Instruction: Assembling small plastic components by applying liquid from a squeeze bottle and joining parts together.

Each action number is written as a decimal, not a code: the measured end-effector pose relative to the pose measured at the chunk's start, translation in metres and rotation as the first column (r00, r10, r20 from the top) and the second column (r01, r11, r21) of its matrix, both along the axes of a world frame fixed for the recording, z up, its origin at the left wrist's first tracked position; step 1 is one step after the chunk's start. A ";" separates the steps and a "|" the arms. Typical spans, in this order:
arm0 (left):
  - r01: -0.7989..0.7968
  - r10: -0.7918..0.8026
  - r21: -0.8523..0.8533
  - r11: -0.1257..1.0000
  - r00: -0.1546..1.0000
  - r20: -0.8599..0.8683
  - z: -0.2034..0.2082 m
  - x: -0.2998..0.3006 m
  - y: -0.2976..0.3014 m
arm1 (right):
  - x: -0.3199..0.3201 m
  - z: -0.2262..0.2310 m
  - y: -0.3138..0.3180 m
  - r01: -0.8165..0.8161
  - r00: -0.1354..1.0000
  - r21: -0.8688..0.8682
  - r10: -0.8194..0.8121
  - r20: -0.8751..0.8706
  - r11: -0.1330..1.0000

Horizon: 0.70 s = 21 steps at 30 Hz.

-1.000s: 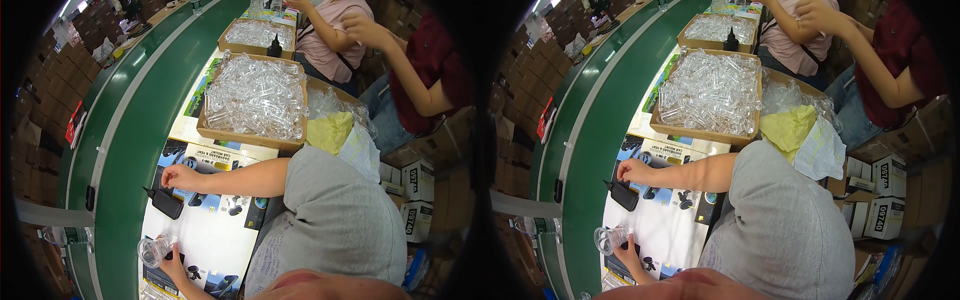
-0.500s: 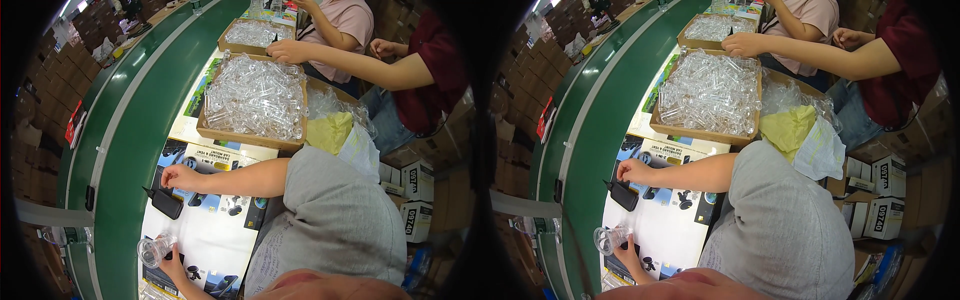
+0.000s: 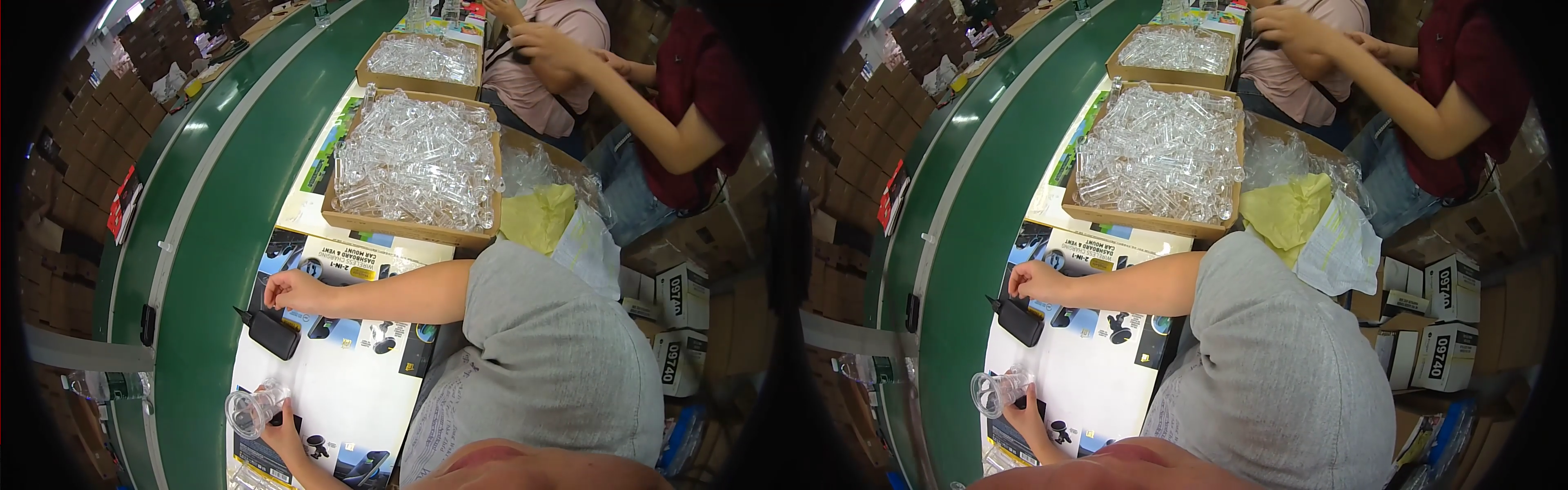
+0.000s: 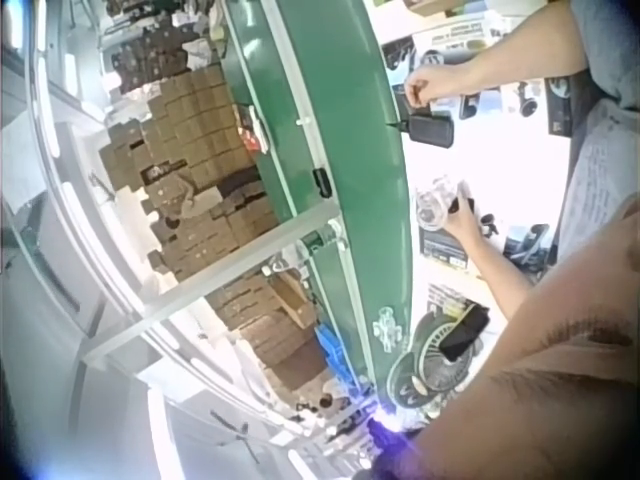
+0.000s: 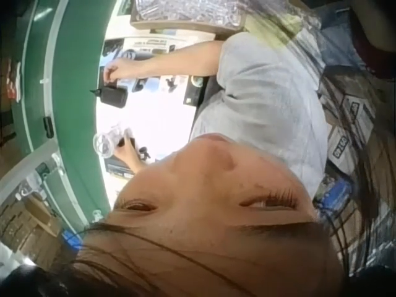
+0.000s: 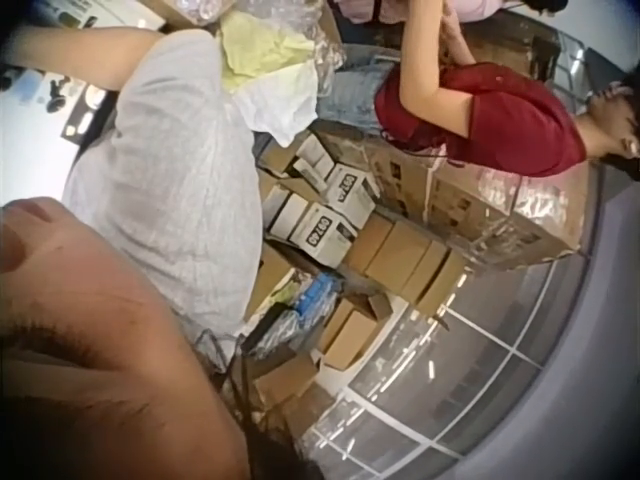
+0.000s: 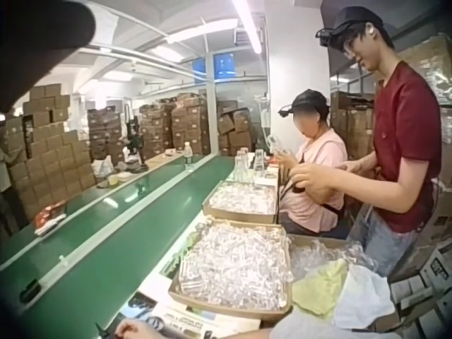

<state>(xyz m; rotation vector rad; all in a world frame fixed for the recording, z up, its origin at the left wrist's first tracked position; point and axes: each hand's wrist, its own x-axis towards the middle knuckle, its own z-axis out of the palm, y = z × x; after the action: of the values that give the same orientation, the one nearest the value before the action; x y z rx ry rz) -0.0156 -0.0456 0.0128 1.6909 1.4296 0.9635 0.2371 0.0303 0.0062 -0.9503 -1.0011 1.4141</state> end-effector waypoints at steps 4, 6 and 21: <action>-0.013 0.014 -0.009 1.000 0.998 0.056 -0.004 -0.002 0.000 | 0.000 0.002 -0.001 0.004 1.000 0.000 -0.004 0.013 1.000; 0.000 0.001 -0.014 1.000 0.998 0.058 -0.007 -0.005 0.002 | 0.000 0.002 -0.001 0.002 1.000 0.003 -0.002 -0.005 1.000; 0.008 -0.007 0.018 1.000 0.999 -0.031 -0.005 -0.004 0.002 | 0.000 0.002 0.000 -0.006 1.000 -0.008 0.006 -0.004 1.000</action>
<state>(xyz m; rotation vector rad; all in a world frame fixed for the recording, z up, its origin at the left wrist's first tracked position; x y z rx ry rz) -0.0197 -0.0439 0.0082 1.7307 1.4377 0.9526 0.2373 0.0299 0.0081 -0.9512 -0.9969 1.4249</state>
